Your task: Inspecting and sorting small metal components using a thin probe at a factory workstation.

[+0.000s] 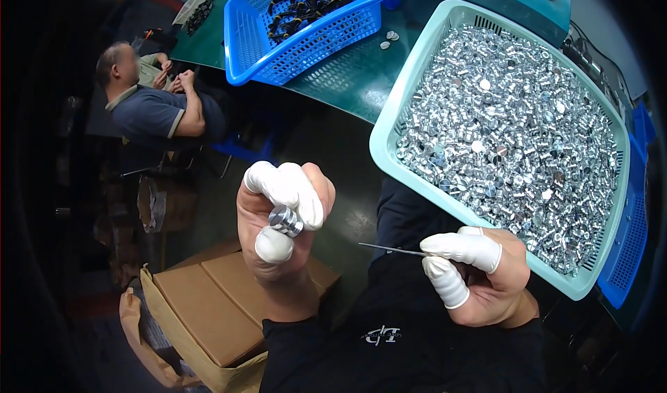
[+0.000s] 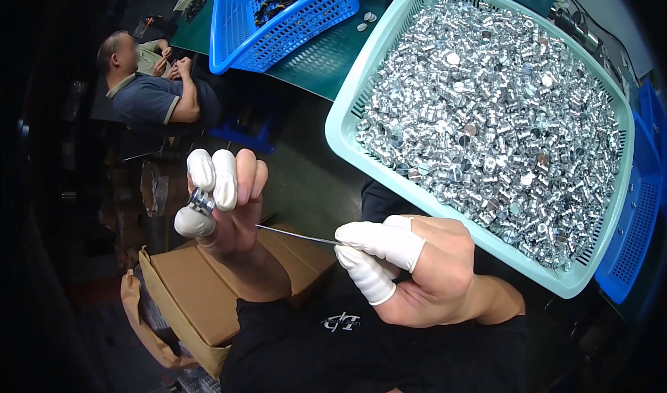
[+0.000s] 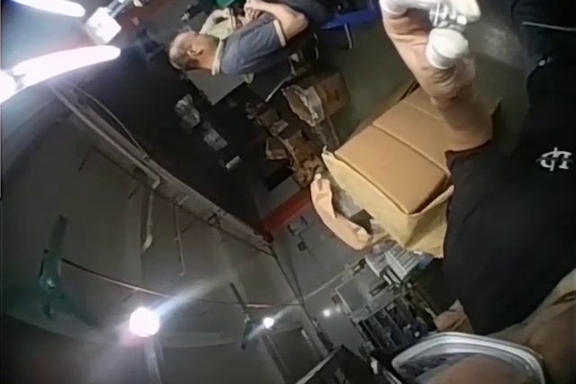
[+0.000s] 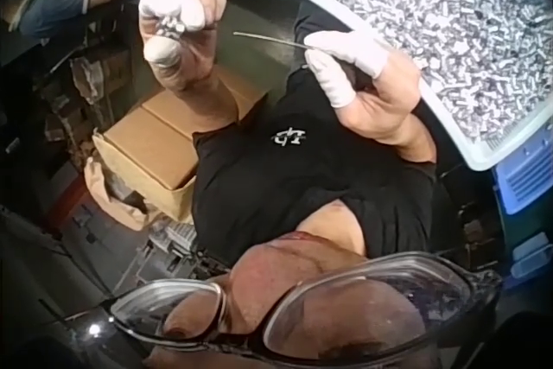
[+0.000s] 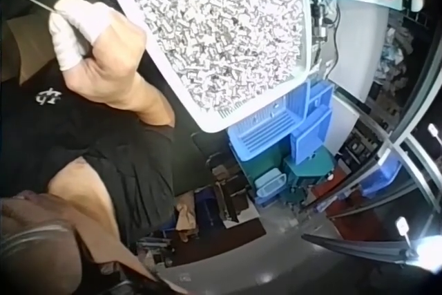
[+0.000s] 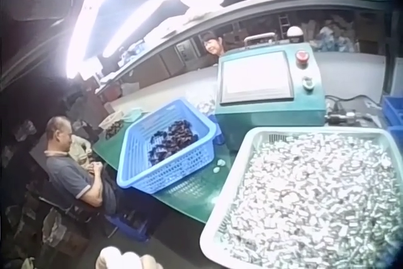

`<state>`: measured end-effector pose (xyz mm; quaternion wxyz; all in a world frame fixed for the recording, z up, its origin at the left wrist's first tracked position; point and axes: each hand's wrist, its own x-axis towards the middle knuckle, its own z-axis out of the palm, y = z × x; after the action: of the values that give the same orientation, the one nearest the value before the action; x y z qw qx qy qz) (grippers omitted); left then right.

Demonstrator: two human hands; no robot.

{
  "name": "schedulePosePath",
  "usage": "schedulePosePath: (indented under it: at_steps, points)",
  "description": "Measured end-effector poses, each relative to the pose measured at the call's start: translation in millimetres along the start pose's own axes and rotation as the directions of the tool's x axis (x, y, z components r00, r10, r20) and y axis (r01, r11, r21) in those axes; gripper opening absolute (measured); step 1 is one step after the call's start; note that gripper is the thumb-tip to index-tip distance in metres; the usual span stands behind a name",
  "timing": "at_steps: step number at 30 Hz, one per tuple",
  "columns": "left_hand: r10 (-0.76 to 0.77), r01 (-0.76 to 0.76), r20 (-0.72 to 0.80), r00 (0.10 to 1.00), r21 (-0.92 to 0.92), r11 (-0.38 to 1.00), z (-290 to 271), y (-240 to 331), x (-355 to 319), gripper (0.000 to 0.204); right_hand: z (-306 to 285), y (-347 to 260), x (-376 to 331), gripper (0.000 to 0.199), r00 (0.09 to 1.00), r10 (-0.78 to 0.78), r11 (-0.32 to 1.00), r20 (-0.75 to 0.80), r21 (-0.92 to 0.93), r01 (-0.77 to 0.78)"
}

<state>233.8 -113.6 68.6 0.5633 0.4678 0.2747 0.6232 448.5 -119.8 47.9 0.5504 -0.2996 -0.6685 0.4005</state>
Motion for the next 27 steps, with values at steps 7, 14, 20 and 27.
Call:
schedulePosePath:
  at_steps: [7,14,20,27]
  points:
    - [-0.019,0.017,-0.027,0.999,-0.042,0.999,3.1,-5.0,9.2,0.048,0.1,2.3,4.0,0.017,1.0,0.026,0.999,0.007,-0.034,-0.026]
    - [-0.025,0.015,-0.075,0.997,-0.12,0.993,-2.6,-21.5,16.6,0.044,0.7,3.7,10.3,0.017,0.999,0.021,0.999,0.031,-0.036,-0.02]
    - [-0.092,0.075,-0.072,0.993,-0.214,0.974,-11.2,-28.5,17.6,0.034,6.7,11.0,14.5,0.018,0.995,0.044,0.999,0.09,-0.024,-0.042]
    - [-0.119,0.104,-0.081,0.99,-0.172,0.98,-23.8,-23.5,16.5,0.032,18.9,18.0,24.1,0.019,0.99,0.052,0.999,0.134,-0.009,-0.051]
